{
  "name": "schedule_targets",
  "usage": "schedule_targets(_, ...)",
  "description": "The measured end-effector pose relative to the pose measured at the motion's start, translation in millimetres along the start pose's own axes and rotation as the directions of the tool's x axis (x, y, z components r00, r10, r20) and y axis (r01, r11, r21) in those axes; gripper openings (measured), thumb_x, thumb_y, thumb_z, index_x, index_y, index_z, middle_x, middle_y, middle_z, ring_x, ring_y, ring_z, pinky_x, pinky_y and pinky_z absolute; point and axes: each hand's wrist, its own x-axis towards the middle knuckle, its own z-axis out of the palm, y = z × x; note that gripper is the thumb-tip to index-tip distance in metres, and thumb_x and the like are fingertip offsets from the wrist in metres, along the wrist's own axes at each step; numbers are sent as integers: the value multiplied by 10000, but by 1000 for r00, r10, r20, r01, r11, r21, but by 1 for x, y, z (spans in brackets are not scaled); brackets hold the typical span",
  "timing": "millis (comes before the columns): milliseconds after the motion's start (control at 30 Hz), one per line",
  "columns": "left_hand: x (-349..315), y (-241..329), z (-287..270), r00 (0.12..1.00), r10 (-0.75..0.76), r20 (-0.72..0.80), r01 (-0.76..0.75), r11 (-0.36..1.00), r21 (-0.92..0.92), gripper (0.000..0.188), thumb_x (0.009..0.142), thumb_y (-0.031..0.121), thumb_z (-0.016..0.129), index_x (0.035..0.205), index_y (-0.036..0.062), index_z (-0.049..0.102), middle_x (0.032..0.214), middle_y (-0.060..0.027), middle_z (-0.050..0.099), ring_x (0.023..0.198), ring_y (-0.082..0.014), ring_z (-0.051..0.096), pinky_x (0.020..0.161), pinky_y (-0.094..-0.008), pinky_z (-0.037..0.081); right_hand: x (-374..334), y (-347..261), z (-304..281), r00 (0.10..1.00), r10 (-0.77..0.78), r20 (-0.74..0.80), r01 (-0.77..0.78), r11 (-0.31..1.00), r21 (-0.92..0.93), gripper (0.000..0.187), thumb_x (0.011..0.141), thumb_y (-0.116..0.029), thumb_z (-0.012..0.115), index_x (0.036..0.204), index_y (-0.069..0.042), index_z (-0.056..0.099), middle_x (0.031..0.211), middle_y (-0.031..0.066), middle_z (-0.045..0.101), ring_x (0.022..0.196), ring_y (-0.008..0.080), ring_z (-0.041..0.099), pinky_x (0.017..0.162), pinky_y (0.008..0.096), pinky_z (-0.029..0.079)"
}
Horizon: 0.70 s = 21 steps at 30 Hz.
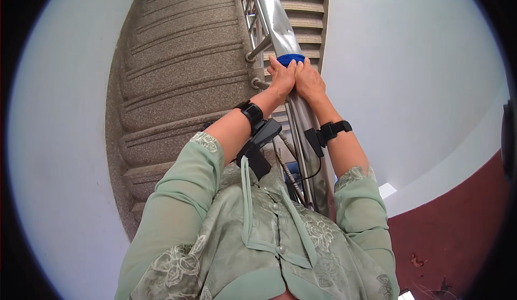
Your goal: The person rinses a blue cloth in a basin of water, wrings it out, and wipes down the metal handrail of a staircase. They move along the railing, wiping the top and sides with the cloth.
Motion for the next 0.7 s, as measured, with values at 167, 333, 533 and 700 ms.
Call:
schedule_targets(167, 41, 12, -5, 996, -15, -86, 17, 1000, 16, 1035, 875, 410, 660, 1505, -49, -22, 1462, -356, 216, 1347, -486, 320, 1124, -462, 327, 33, -22, 2, 998, 44, -49, -44, 999, -1, 532, 1001, -415, 342, 1357, -40, 466, 1228, 297, 599, 1140, 460, 587, 979, 532, 453)
schedule_targets(333, 97, 8, -15, 997, -60, -46, 58, 998, -40, 891, 879, 425, 652, 1437, -94, 190, 1406, -361, 376, 1306, -468, 423, 1079, -474, 384, 73, -36, 10, 999, -36, -23, 35, 999, -26, 523, 1007, -402, 339, 1381, -54, 452, 1271, 294, 564, 1181, 443, 561, 995, 523, 444)
schedule_targets(533, 159, 6, -21, 995, -91, 49, 95, 993, -67, 754, 880, 403, 648, 1297, -157, 363, 1293, -359, 522, 1202, -445, 552, 989, -459, 475, 128, -49, 21, 997, -72, 25, 74, 995, -64, 586, 1009, -426, 305, 1498, -107, 343, 1354, 282, 513, 1241, 431, 521, 1043, 504, 413)
schedule_targets(700, 180, 8, -15, 989, -1, -151, 0, 1000, -7, 598, 903, 362, 637, 1130, -189, 581, 1119, -290, 647, 988, -311, 652, 834, -421, 511, 153, -55, 23, 995, -68, 76, 71, 997, -33, 681, 993, -470, 293, 1550, -87, 214, 1396, 305, 472, 1279, 446, 488, 1072, 516, 380)
